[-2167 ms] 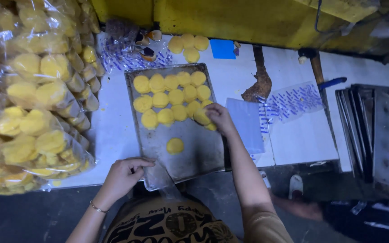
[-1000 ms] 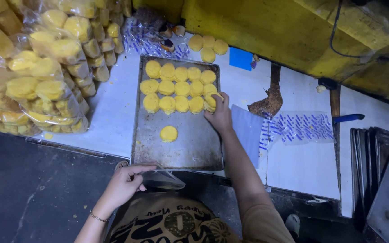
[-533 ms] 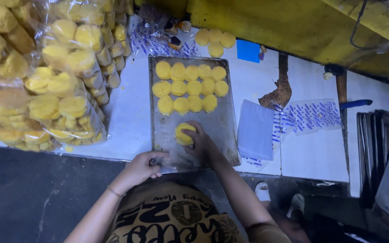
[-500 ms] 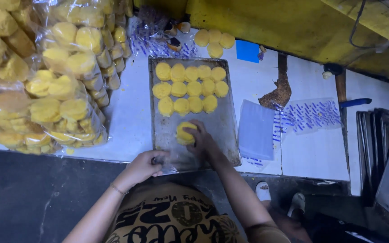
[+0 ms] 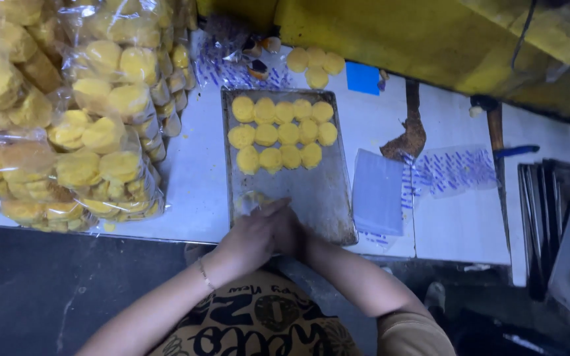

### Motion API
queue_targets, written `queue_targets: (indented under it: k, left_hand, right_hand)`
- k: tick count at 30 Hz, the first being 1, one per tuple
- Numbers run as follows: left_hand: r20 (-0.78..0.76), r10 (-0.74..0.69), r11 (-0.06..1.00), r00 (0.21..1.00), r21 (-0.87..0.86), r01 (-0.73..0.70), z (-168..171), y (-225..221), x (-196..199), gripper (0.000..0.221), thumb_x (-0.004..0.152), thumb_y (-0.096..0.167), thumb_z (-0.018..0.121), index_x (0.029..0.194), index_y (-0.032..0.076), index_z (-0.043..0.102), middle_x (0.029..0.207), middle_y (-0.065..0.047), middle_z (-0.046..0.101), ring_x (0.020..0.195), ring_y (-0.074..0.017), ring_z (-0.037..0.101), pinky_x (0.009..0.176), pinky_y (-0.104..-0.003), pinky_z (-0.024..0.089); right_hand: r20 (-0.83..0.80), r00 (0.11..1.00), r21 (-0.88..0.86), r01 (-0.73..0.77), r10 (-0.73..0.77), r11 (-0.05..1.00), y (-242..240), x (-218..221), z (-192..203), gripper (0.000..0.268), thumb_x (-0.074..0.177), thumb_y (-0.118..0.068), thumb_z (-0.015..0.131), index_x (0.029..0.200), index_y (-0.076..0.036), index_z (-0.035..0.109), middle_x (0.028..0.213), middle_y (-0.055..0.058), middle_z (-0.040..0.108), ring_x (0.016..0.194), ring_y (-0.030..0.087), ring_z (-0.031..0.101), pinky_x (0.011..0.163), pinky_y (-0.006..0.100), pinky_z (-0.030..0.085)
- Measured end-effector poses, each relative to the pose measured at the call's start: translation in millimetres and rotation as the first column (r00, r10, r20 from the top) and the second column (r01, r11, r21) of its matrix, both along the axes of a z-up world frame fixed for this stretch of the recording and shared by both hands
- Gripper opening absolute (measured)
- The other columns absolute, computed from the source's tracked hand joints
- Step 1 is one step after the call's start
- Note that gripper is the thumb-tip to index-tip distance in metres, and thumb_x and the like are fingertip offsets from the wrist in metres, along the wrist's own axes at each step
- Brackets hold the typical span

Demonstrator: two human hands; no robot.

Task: The person is picking up small yellow bread rolls from a metal tray and placing them into plastic bags.

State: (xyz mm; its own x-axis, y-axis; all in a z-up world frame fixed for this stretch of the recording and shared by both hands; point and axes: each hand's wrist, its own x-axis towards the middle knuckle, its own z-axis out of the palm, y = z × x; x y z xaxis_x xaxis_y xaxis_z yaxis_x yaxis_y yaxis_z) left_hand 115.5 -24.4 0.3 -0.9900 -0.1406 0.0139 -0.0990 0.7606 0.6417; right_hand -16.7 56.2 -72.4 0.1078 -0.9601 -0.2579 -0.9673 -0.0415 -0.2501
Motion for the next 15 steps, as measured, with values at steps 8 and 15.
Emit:
queue_targets:
  k: [8,15]
  left_hand:
    - [0.21,0.403,0.67,0.891,0.595,-0.443,-59.1,-26.0,32.3,0.064,0.083,-0.002,0.052,0.147,0.004,0.053,0.154,-0.022,0.048,0.14,-0.0439,0.045,0.116,-0.054,0.036]
    - [0.12,0.417,0.736,0.901,0.537,-0.412,49.4,16.8,27.7,0.07,0.079,-0.005,0.045,0.148,-0.002,0.05,0.159,-0.024,0.042,0.141,-0.0468,0.043,0.113,-0.054,0.038]
  right_hand:
    - [0.317,0.906,0.087,0.265,-0.279,0.96,-111.1,-72.8,17.3,0.031,0.09,-0.032,0.062,0.116,-0.017,0.067,0.113,0.015,0.069,0.107,0.041,0.069,0.094,0.053,0.054]
    - [0.024,0.836,0.177,0.537,-0.549,0.825,-215.2,-103.9,-99.6,0.087,0.06,-0.028,0.09,0.141,-0.014,0.06,0.128,0.02,0.041,0.111,0.053,0.065,0.084,0.064,0.059]
